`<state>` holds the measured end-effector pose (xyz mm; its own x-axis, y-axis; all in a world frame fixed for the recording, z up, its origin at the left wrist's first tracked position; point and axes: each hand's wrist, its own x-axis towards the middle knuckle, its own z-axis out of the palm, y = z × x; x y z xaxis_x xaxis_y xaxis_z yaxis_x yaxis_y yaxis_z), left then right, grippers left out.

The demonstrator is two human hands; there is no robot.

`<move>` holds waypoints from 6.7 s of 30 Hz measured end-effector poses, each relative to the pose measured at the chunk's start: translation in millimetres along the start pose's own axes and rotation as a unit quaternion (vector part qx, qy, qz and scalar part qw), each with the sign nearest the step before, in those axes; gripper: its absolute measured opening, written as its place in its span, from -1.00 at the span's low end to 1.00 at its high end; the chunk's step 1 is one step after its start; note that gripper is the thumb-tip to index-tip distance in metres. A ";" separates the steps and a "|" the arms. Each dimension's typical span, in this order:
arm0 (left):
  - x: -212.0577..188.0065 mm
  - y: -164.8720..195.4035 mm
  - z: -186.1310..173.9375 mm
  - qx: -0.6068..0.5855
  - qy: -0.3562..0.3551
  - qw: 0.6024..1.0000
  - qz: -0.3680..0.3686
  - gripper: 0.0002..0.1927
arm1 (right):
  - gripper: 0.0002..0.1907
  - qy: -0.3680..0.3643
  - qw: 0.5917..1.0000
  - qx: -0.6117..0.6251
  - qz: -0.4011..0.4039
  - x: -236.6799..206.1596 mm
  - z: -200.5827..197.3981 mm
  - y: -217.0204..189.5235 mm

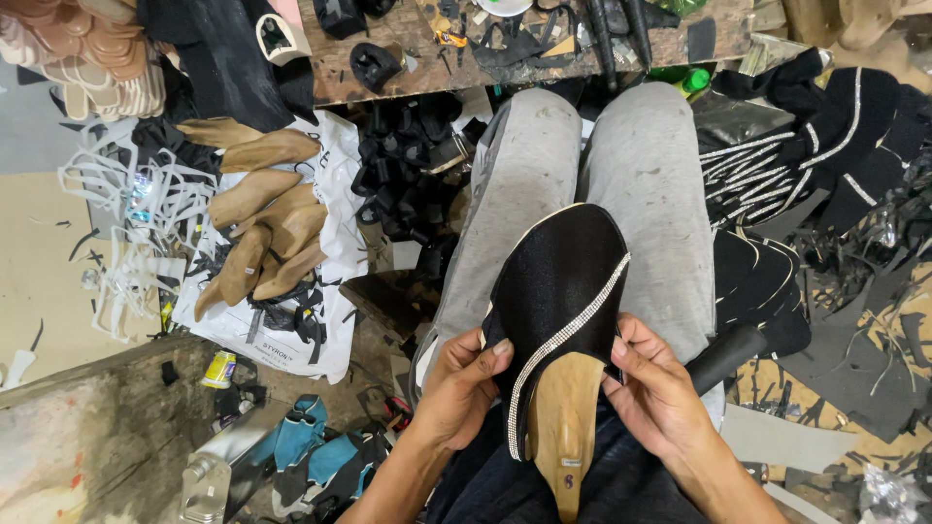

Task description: The person inserts a wooden shoe last into a black slip-on shoe, then uses a hammer to tap the shoe around the last to shape it. The person repeatedly adjusts the shoe and last, tapping different areas with the hammer.

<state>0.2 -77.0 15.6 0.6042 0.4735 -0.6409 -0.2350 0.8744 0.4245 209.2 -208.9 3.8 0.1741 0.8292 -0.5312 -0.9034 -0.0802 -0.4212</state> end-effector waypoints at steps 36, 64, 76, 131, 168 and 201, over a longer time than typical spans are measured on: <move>-22.6 -144.6 -4.8 -0.079 0.111 0.981 -0.136 -0.57 | -0.92 0.012 0.973 -0.222 0.060 -75.7 -16.6 -62.2; 5.3 -181.3 43.5 -0.003 0.011 0.999 -0.038 -0.83 | 0.02 -0.261 0.943 -0.203 0.039 -68.4 -37.0 -96.5; -13.5 -187.8 69.0 -0.013 -0.053 0.998 -0.004 -0.78 | 0.11 -0.290 0.942 -0.065 0.156 -61.0 -51.7 -86.9; -83.9 -164.0 130.1 0.180 -0.142 0.973 -0.013 -0.84 | -0.52 0.144 0.881 -0.294 -0.341 -141.5 -34.3 -148.9; -96.3 -180.5 211.4 0.198 -0.233 0.951 -0.045 0.11 | -0.39 -0.253 0.942 0.163 -0.149 -81.1 -52.2 -152.1; -77.3 -177.3 212.6 -0.007 -0.131 0.988 -0.086 0.17 | -0.77 -0.042 0.909 -0.370 -0.187 -145.2 21.7 -219.2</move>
<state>157.1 -291.1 125.8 0.8115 0.2756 -0.5154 -0.1211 0.9420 0.3130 373.5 -299.7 189.2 0.3569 0.9117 -0.2034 -0.2711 -0.1073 -0.9566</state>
